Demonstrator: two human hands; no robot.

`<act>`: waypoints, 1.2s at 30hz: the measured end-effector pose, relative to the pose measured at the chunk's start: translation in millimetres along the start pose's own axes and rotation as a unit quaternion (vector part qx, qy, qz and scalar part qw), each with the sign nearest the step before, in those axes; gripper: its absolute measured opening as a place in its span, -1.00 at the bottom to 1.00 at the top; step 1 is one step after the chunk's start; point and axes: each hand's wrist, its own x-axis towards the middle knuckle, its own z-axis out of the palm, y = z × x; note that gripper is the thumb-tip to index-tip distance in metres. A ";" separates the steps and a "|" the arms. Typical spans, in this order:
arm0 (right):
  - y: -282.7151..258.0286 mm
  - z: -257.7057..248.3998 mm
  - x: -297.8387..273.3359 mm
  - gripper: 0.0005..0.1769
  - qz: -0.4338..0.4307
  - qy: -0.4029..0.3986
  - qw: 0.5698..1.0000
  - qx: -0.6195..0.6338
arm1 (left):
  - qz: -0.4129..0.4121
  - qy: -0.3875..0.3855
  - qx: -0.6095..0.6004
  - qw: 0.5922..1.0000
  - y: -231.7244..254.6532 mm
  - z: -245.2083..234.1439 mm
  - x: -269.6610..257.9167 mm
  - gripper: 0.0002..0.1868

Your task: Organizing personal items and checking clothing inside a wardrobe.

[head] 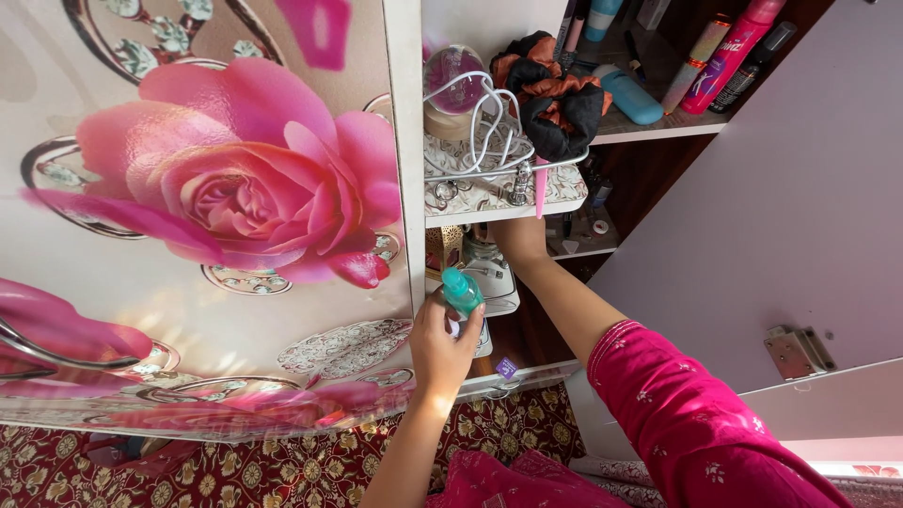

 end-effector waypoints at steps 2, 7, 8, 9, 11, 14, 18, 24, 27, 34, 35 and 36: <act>-6.8 -0.9 -0.6 -0.89 0.011 -0.025 0.999 -0.036 | -0.026 0.014 0.021 0.999 -2.7 9.1 1.0 -0.67; -10.1 2.7 -4.8 -0.88 0.067 -0.049 0.996 -0.030 | -0.057 0.052 0.086 0.993 -9.6 30.9 6.0 -0.64; -10.9 1.9 -6.0 -0.90 0.054 -0.025 0.998 -0.017 | -0.071 0.047 0.106 0.991 -11.0 34.0 7.0 -0.62; -12.0 1.3 -6.1 -0.92 0.041 0.000 0.999 -0.004 | -0.085 0.044 0.125 0.988 -12.5 37.1 8.8 -0.60; -21.5 -10.0 -4.8 -0.90 0.051 0.002 0.999 0.020 | -0.093 0.050 0.133 0.985 -9.0 38.8 12.2 -0.59; -27.0 -22.7 -6.3 -0.90 0.074 -0.012 0.995 0.068 | -0.122 0.035 0.160 0.979 -18.7 45.4 13.3 -0.59; -30.6 -34.6 -8.9 -0.74 0.075 -0.008 0.988 0.134 | -0.126 0.007 0.160 0.979 -36.8 54.9 11.8 -0.59; -29.3 -50.1 -12.6 -0.66 0.108 -0.070 0.972 0.195 | -0.146 -0.046 0.183 0.971 -42.1 62.1 20.1 -0.53; -24.1 -50.5 -15.1 -0.62 0.141 -0.110 0.966 0.189 | -0.119 -0.026 0.189 0.974 -42.9 63.3 17.8 -0.49; -19.6 -52.2 -24.6 -0.39 0.094 -0.063 0.965 0.237 | -0.144 -0.051 0.248 0.957 -40.4 66.3 17.7 -0.56; -20.2 -53.6 -24.9 -0.37 0.079 -0.059 0.965 0.244 | -0.147 -0.049 0.251 0.955 -37.4 66.1 17.7 -0.54; -20.8 -55.0 -25.1 -0.34 0.063 -0.055 0.964 0.252 | -0.150 -0.047 0.254 0.954 -34.4 66.0 17.7 -0.53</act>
